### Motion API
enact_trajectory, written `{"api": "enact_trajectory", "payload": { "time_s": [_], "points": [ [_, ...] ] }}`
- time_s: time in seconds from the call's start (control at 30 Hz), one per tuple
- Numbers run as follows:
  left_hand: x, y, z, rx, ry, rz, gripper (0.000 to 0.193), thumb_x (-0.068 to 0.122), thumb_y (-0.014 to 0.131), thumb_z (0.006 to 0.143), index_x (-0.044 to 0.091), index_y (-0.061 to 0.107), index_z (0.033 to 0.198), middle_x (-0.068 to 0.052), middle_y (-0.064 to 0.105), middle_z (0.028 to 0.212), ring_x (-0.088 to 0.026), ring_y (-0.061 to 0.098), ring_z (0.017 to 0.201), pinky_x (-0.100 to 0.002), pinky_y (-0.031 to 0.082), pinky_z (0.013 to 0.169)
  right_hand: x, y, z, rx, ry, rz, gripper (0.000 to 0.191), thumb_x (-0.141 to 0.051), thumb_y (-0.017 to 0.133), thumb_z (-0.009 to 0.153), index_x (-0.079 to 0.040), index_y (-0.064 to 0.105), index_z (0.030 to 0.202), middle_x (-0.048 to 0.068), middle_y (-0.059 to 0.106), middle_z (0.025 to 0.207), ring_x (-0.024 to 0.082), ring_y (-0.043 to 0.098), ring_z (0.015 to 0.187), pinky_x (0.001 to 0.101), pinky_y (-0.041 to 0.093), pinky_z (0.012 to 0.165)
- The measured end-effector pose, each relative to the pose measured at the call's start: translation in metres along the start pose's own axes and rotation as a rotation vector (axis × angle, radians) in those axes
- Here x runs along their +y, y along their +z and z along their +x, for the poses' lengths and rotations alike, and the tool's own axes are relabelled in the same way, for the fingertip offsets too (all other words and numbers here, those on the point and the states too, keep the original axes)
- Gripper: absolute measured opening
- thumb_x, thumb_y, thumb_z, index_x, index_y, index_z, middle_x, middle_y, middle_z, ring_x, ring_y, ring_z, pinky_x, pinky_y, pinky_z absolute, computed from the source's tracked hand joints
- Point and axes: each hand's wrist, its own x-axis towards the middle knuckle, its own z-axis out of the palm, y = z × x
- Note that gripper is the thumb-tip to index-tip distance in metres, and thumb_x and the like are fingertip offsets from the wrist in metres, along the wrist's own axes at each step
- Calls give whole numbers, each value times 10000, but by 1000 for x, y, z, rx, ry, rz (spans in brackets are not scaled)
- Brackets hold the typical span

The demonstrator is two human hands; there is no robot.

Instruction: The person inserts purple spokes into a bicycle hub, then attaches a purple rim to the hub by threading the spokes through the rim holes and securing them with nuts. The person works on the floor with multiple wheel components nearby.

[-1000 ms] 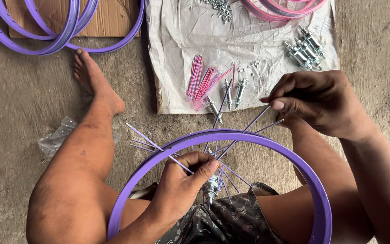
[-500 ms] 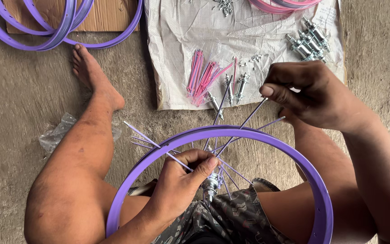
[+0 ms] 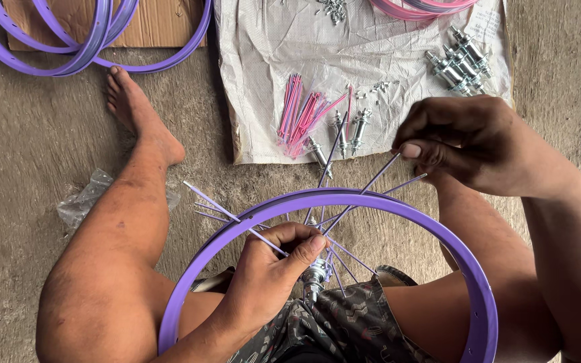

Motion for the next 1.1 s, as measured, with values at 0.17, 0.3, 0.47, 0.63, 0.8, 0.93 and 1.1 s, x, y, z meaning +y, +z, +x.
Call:
{"api": "enact_trajectory", "payload": {
  "time_s": [0.17, 0.3, 0.47, 0.63, 0.8, 0.93, 1.1],
  "points": [
    [0, 0, 0, 4, -3, 4, 226, 221, 729, 950, -2, 762, 968, 38, 648, 754, -33, 530, 690, -215, 442, 618, 4, 1, -4, 22, 142, -238, 246, -241, 647, 1004, -15, 718, 938, 35, 697, 748, 90, 679, 692, 249, 553, 599],
    [3, 0, 0, 10, -3, 17, 228, 221, 738, 947, -4, 766, 968, 40, 642, 753, -34, 516, 683, -217, 428, 606, 5, 1, -4, 26, 153, -183, 275, -236, 648, 1003, -3, 721, 875, 46, 711, 735, 104, 694, 683, 257, 564, 584],
    [5, 1, 0, 21, -26, 42, 234, 233, 734, 933, 7, 772, 979, 44, 644, 733, -32, 502, 654, -215, 417, 586, 6, -1, -3, 8, 63, -43, 243, -215, 649, 969, 16, 717, 996, 53, 748, 743, 99, 738, 658, 240, 611, 567],
    [6, 0, -1, 19, -7, 54, 241, 240, 733, 938, 5, 770, 974, 52, 629, 722, -30, 492, 652, -217, 411, 585, 3, 0, -5, 49, 197, -225, 261, -215, 667, 984, 18, 722, 877, 55, 739, 740, 118, 744, 689, 265, 574, 599],
    [6, 0, 0, 4, 25, 37, 238, 236, 738, 948, 1, 765, 972, 48, 618, 730, -33, 490, 666, -218, 409, 597, -5, 6, -1, 71, 96, -163, 220, -184, 677, 981, 14, 714, 891, 58, 728, 720, 113, 736, 680, 246, 595, 607],
    [4, 0, 0, 7, 32, 17, 228, 224, 731, 946, 0, 770, 975, 46, 654, 765, -30, 533, 701, -212, 443, 629, -8, 3, 1, -15, -17, -146, 265, -187, 684, 908, 23, 711, 1067, 54, 761, 810, 97, 755, 708, 234, 598, 592],
    [3, -2, 0, 14, 40, 6, 215, 204, 736, 946, -6, 774, 978, 36, 664, 777, -34, 547, 713, -213, 454, 644, -5, 2, -1, 36, 209, -203, 236, -203, 674, 952, 4, 738, 860, 47, 703, 690, 116, 713, 626, 268, 560, 561]
  ]
}}
